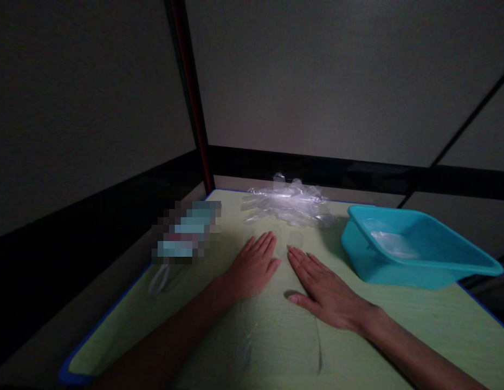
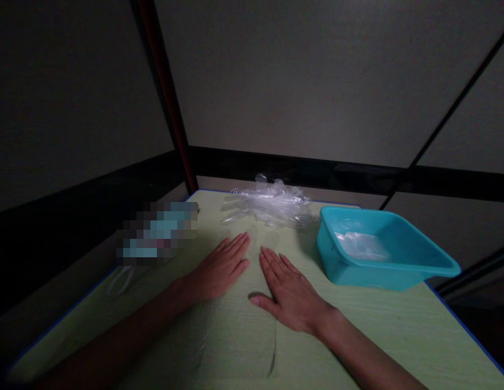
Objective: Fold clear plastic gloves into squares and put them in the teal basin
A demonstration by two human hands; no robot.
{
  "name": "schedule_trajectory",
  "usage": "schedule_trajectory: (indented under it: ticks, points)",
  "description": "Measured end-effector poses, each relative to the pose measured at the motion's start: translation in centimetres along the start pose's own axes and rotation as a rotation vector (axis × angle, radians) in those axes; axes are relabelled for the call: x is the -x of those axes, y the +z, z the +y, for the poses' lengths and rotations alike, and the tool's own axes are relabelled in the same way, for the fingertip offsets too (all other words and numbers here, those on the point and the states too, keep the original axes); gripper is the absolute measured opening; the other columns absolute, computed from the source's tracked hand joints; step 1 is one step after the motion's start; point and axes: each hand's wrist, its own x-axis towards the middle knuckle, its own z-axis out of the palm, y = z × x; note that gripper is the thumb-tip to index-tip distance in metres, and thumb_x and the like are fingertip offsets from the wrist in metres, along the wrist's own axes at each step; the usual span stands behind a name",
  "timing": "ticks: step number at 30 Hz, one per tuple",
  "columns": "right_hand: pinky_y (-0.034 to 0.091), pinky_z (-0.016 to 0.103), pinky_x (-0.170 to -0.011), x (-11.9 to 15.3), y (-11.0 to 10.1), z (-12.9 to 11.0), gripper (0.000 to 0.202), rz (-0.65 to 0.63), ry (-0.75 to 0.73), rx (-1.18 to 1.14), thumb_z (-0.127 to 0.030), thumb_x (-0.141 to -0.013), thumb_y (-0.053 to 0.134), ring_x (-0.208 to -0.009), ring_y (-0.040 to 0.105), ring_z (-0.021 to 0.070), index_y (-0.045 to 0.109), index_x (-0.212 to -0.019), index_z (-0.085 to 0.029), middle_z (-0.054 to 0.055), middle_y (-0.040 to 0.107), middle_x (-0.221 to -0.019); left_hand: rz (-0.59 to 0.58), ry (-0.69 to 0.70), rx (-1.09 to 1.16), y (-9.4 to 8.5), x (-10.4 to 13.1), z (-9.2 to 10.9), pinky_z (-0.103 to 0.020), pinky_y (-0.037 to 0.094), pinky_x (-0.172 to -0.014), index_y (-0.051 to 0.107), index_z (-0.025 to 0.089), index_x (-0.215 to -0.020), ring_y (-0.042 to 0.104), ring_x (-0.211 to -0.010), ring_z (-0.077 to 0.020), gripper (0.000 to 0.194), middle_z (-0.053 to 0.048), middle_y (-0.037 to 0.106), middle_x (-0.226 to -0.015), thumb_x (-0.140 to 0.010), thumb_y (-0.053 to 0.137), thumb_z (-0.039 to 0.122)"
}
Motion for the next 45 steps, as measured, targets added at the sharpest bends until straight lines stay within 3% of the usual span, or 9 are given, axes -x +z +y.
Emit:
schedule_trajectory:
  ticks: [6, 11, 13, 17, 22, 29, 37, 42, 45]
  points:
    - [0.013, 0.042, -0.103, 0.2, -0.3, 0.0, 0.069, -0.008, 0.011, -0.118, -0.051, -0.082, 0.033, -0.126, 0.011, 0.0240, 0.015, -0.134, -0.008, 0.015, 0.013, -0.138, 0.044, 0.020, 0.262, -0.2, -0.1, -0.4, -0.039, 0.007, -0.103, 0.027, 0.007, -0.128, 0.014, -0.127, -0.0196, 0.050, -0.012, 0.022, -0.137, -0.085, 0.030, 0.031]
    - [0.020, 0.043, -0.100, -0.4, -2.1, 0.3, 0.044, 0.224, 0.071, -0.613, -0.040, -0.087, 0.030, -0.120, 0.030, 0.0208, 0.034, -0.125, -0.019, 0.010, 0.036, -0.131, 0.145, 0.008, 1.149, -2.9, -1.2, -2.0, -0.036, 0.013, -0.103, 0.038, 0.009, -0.122, 0.024, -0.124, -0.0207, 0.050, -0.011, 0.031, -0.133, -0.083, 0.030, 0.039]
    - [0.030, 0.041, -0.094, -1.1, -2.4, 0.6, 0.037, 0.283, 0.081, -0.933, -0.041, -0.088, 0.027, -0.110, 0.042, 0.0195, 0.040, -0.117, -0.021, 0.009, 0.044, -0.121, 0.040, 0.015, 1.398, -3.7, -1.4, -2.6, -0.039, 0.023, -0.099, 0.044, 0.008, -0.117, 0.036, -0.118, -0.0231, 0.052, -0.013, 0.042, -0.126, -0.085, 0.022, 0.043]
    - [0.042, 0.037, -0.080, -2.9, -1.5, 1.4, 0.038, 0.189, 0.067, -1.326, -0.048, -0.085, 0.029, -0.088, 0.052, 0.0172, 0.041, -0.107, -0.020, 0.008, 0.050, -0.101, -0.269, -0.038, 1.746, -3.1, -0.7, -3.1, -0.040, 0.029, -0.093, 0.045, 0.009, -0.113, 0.045, -0.110, -0.0235, 0.053, -0.016, 0.046, -0.122, -0.086, 0.014, 0.043]
    - [0.043, 0.033, -0.073, -3.6, -0.5, 1.9, 0.038, 0.159, 0.107, -1.351, -0.051, -0.083, 0.031, -0.078, 0.051, 0.0151, 0.041, -0.102, -0.020, 0.003, 0.048, -0.083, -0.381, -0.126, 1.696, -2.1, 0.0, -2.4, -0.037, 0.032, -0.091, 0.039, 0.009, -0.117, 0.047, -0.107, -0.0220, 0.059, -0.017, 0.043, -0.124, -0.086, 0.006, 0.047]
    - [0.042, 0.032, -0.069, -3.2, -1.0, 1.5, 0.036, 0.146, 0.082, -1.324, -0.051, -0.083, 0.032, -0.070, 0.047, 0.0139, 0.042, -0.095, -0.019, 0.001, 0.045, -0.075, -0.379, -0.071, 1.730, -2.6, -0.3, -1.9, -0.040, 0.031, -0.089, 0.035, 0.009, -0.121, 0.048, -0.106, -0.0255, 0.066, -0.019, 0.047, -0.118, -0.082, 0.006, 0.054]
    - [0.040, 0.035, -0.076, -3.2, -0.4, 1.0, 0.030, 0.127, 0.049, -1.425, -0.049, -0.083, 0.035, -0.061, 0.041, 0.0100, 0.040, -0.085, -0.020, -0.004, 0.039, -0.068, -0.314, -0.036, 1.820, -2.4, -0.2, -1.9, -0.041, 0.031, -0.089, 0.037, 0.008, -0.117, 0.049, -0.104, -0.0245, 0.059, -0.019, 0.051, -0.112, -0.085, 0.007, 0.048]
    - [0.040, 0.031, -0.068, -3.2, -0.3, 1.0, 0.029, 0.156, 0.056, -1.282, -0.046, -0.086, 0.031, -0.060, 0.040, 0.0108, 0.038, -0.081, -0.019, -0.003, 0.041, -0.065, -0.353, -0.056, 1.779, -2.8, -0.3, -1.9, -0.040, 0.032, -0.089, 0.039, 0.008, -0.116, 0.050, -0.103, -0.0250, 0.066, -0.020, 0.050, -0.113, -0.083, 0.005, 0.054]
    - [0.039, 0.029, -0.066, -2.6, -1.7, 0.8, 0.023, 0.208, 0.042, -1.117, -0.041, -0.084, 0.039, -0.061, 0.041, 0.0110, 0.041, -0.078, -0.019, -0.002, 0.040, -0.066, -0.281, -0.021, 1.804, -3.2, -0.1, -2.0, -0.040, 0.031, -0.090, 0.038, 0.007, -0.117, 0.047, -0.107, -0.0252, 0.068, -0.020, 0.049, -0.117, -0.082, 0.002, 0.055]
